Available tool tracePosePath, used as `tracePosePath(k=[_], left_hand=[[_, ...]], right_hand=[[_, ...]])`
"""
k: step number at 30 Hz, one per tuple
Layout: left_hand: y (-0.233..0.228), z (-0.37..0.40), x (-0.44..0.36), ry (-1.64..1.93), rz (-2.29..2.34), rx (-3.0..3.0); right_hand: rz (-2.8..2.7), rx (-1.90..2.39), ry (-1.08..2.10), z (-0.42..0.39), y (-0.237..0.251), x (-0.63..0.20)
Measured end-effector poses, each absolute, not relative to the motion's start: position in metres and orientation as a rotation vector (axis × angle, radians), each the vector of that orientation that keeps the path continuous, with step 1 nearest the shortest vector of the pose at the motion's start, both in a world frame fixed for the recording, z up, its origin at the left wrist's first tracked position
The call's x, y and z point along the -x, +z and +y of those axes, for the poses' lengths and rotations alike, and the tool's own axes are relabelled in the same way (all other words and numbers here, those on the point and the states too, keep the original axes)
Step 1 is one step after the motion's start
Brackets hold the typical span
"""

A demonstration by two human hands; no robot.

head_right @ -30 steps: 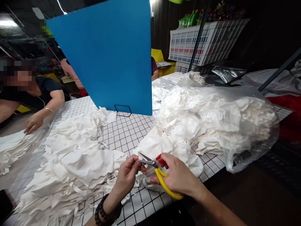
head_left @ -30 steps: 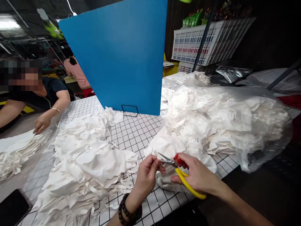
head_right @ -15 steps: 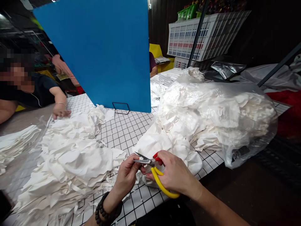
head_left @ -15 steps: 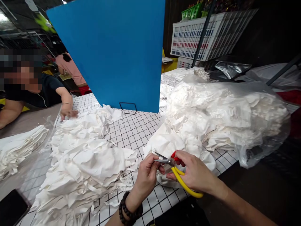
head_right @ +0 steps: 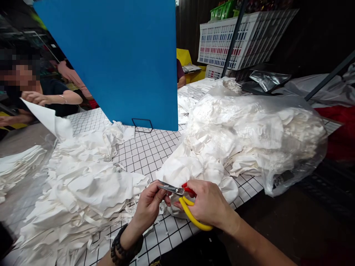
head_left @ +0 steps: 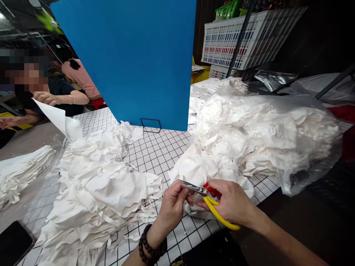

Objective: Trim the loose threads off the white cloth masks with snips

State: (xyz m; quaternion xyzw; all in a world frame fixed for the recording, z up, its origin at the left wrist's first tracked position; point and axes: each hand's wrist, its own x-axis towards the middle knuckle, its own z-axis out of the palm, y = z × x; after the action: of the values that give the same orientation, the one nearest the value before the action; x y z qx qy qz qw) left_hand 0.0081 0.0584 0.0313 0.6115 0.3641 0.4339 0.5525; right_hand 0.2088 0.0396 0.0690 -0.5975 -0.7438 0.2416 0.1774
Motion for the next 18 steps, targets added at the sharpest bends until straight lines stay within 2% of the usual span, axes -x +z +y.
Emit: tracePosePath(k=[12,18], left_hand=[[0.033,0.058,-0.003,0.983,0.844,-1.374],[0.035,0.062,-0.004,1.016,0.836,-1.187]], right_hand=[[-2.085,1.616,0.677,0.041,0.060,-0.205],[-1.807,1.562,1.031,0.037,0.052,-0.218]])
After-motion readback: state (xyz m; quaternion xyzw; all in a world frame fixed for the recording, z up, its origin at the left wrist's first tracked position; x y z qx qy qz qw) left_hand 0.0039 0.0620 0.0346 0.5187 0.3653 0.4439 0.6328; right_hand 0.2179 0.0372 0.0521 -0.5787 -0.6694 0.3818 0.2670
